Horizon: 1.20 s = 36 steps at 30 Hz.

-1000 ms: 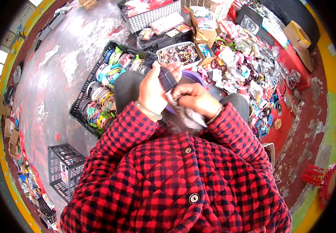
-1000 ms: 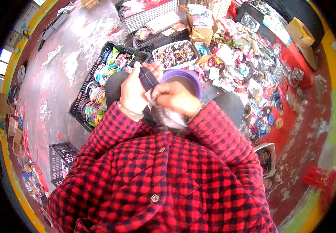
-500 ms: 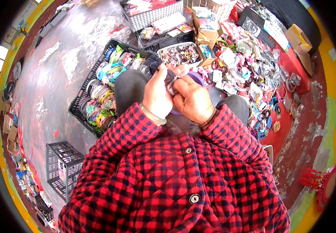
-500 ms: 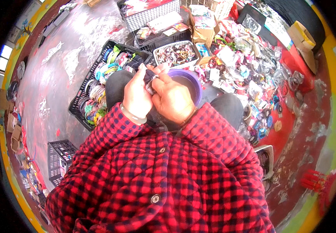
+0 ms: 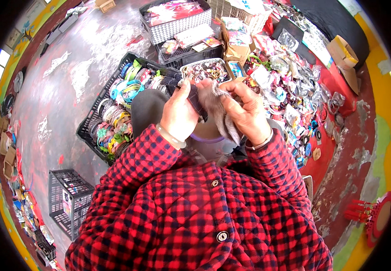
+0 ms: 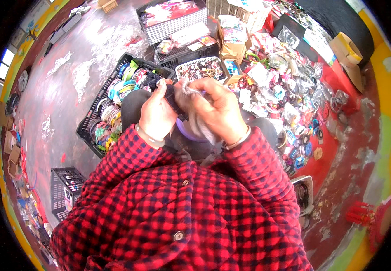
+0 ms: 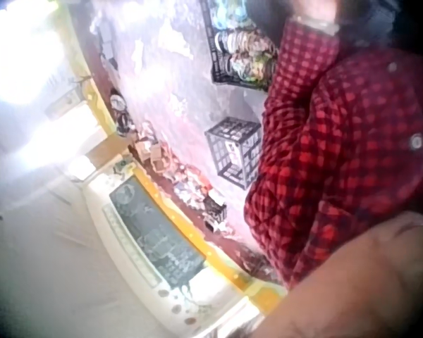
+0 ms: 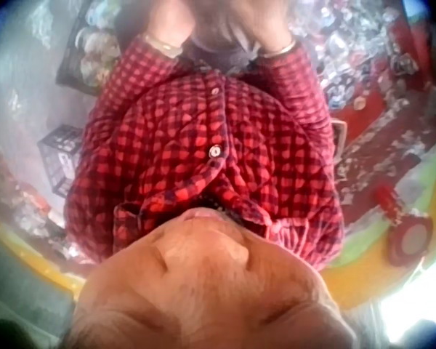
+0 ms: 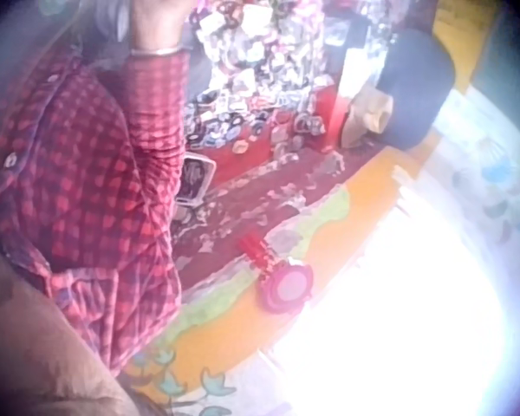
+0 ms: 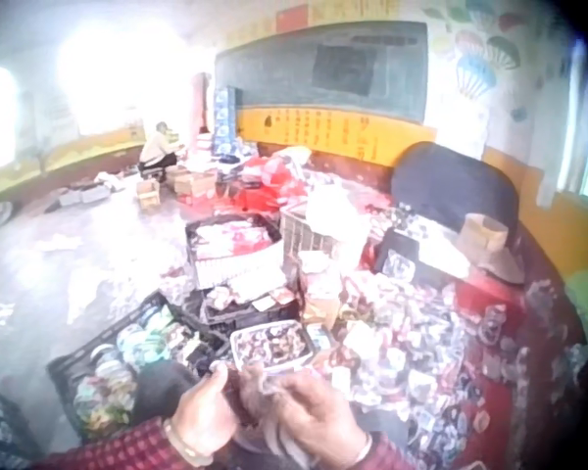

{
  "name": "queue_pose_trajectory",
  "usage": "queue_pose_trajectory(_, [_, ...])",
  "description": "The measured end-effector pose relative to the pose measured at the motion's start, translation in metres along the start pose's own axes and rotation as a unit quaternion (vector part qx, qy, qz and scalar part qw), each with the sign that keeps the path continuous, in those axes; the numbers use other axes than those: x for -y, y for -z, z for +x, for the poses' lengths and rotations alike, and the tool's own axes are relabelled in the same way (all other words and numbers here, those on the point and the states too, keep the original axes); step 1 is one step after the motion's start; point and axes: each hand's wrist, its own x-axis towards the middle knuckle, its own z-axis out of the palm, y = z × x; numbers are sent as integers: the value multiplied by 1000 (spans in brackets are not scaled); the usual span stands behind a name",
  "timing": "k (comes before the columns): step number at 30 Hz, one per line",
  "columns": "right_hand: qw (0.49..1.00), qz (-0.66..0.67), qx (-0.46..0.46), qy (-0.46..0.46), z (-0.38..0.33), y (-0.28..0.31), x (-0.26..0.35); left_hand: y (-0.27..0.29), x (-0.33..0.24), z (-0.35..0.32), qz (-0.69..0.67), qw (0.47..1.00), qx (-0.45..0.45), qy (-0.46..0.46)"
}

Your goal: The person wipes a dark headband with a cloth while sitting on the floor. After cleaning, the person places the headband into a black crate filled with various colorful hair accessories and ribbons.

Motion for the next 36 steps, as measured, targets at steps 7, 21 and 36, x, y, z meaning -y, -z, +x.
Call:
queue_pose_trajectory(7, [922, -322, 63, 206, -1, -32, -11, -12, 5, -14, 127, 992, 23, -11])
queue_pose_trajectory(21, [973, -64, 169, -143, -10, 9, -31, -11, -8, 1, 27, 999, 3, -20])
queue_pose_trajectory(36, [952, 214, 53, -213, -4, 29, -15, -3, -21, 13, 40, 999, -19, -18])
